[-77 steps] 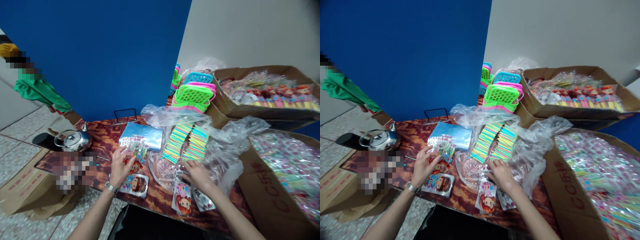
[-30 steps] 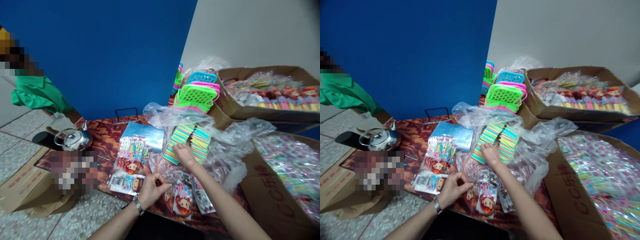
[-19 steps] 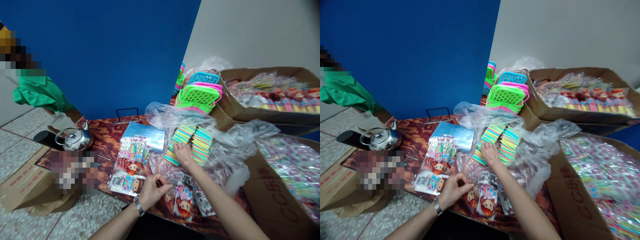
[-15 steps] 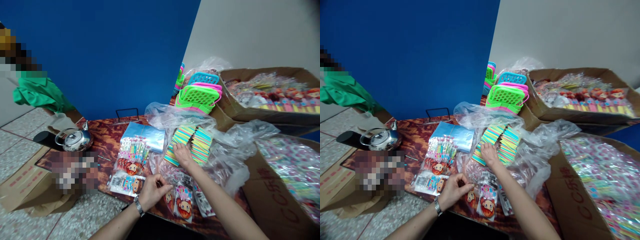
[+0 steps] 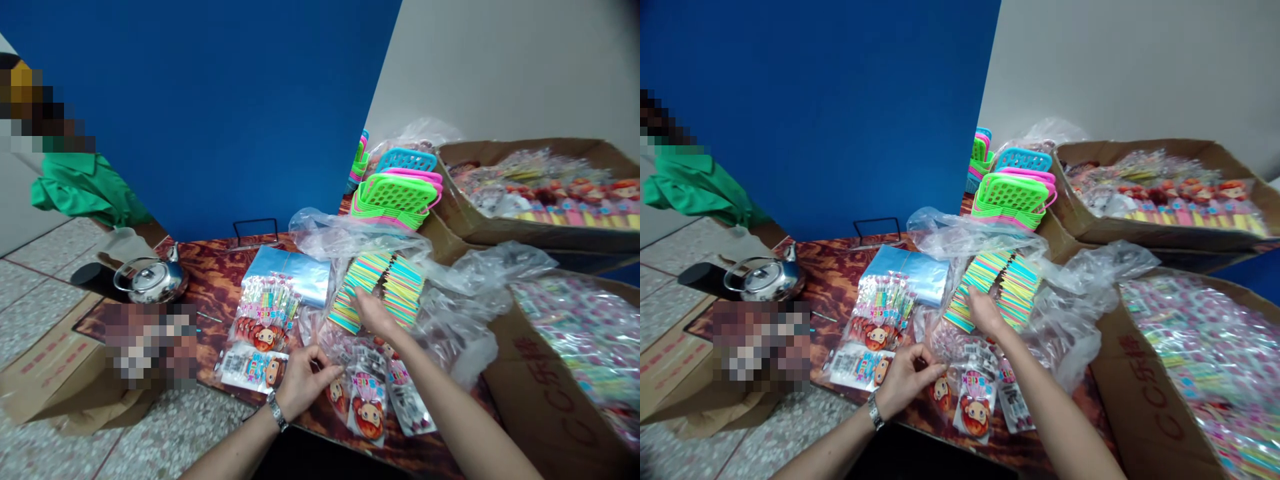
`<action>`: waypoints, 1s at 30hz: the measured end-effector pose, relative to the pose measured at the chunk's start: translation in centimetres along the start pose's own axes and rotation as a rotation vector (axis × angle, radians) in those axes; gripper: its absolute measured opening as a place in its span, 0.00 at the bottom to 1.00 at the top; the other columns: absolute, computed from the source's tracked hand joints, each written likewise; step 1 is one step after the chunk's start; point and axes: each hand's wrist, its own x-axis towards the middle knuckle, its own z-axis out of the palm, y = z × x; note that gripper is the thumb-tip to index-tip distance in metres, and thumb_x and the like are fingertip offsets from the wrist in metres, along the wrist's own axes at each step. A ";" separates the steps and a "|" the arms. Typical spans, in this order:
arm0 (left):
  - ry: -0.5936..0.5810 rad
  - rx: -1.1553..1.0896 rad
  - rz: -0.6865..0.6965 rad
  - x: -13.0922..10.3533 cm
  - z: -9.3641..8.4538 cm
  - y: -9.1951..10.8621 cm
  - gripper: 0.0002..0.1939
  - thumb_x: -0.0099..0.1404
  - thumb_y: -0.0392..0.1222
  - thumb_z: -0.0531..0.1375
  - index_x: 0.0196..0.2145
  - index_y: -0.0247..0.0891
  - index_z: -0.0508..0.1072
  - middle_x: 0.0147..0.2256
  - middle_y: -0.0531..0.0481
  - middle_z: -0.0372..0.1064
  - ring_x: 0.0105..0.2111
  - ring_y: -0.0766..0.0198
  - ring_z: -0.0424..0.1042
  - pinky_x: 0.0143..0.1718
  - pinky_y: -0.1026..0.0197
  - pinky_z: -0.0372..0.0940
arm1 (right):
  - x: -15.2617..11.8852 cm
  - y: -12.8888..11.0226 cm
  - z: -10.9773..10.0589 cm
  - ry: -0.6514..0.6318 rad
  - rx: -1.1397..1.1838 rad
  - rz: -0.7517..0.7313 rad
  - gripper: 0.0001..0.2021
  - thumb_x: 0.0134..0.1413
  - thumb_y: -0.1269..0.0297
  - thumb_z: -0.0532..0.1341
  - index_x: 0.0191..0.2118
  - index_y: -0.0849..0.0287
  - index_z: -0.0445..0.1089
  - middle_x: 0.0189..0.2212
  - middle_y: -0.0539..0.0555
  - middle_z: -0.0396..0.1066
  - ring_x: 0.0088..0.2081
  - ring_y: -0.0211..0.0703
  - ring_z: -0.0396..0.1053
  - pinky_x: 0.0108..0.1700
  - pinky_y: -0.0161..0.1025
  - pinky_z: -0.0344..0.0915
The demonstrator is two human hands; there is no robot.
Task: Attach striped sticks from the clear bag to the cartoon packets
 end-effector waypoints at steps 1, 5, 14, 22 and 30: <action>-0.001 -0.005 -0.003 0.0 0.0 0.1 0.12 0.53 0.44 0.63 0.21 0.34 0.67 0.21 0.51 0.67 0.22 0.68 0.63 0.25 0.67 0.58 | -0.3 0.0 -0.2 -0.004 0.046 -0.009 0.05 0.60 0.67 0.47 0.36 0.59 0.58 0.27 0.53 0.70 0.30 0.41 0.69 0.31 0.34 0.58; 0.004 -0.023 -0.006 0.1 0.0 0.4 0.12 0.53 0.43 0.63 0.21 0.34 0.67 0.20 0.52 0.66 0.22 0.68 0.63 0.25 0.67 0.58 | -1.3 -0.4 -0.9 -0.007 0.205 -0.064 0.09 0.62 0.64 0.42 0.34 0.56 0.56 0.26 0.49 0.71 0.28 0.37 0.70 0.30 0.32 0.61; 0.026 -0.043 -0.007 -0.1 0.1 0.2 0.12 0.53 0.44 0.63 0.21 0.34 0.67 0.20 0.53 0.67 0.21 0.69 0.63 0.23 0.68 0.57 | -1.2 -1.0 0.3 0.101 0.200 -0.002 0.06 0.58 0.67 0.47 0.35 0.58 0.59 0.25 0.52 0.69 0.27 0.41 0.68 0.29 0.35 0.57; 0.059 -0.021 0.010 0.0 -0.1 0.4 0.12 0.53 0.44 0.63 0.20 0.34 0.68 0.20 0.52 0.67 0.21 0.68 0.65 0.25 0.67 0.59 | -1.2 -0.6 0.7 0.174 0.215 -0.046 0.06 0.56 0.69 0.47 0.32 0.57 0.59 0.28 0.54 0.67 0.31 0.42 0.67 0.32 0.36 0.58; 0.061 -0.027 0.017 0.0 -0.2 0.2 0.12 0.53 0.43 0.62 0.20 0.34 0.67 0.20 0.53 0.66 0.21 0.68 0.63 0.25 0.67 0.58 | -3.2 -1.8 -0.8 0.190 0.488 -0.161 0.10 0.61 0.61 0.43 0.32 0.56 0.56 0.25 0.49 0.68 0.26 0.37 0.67 0.31 0.35 0.62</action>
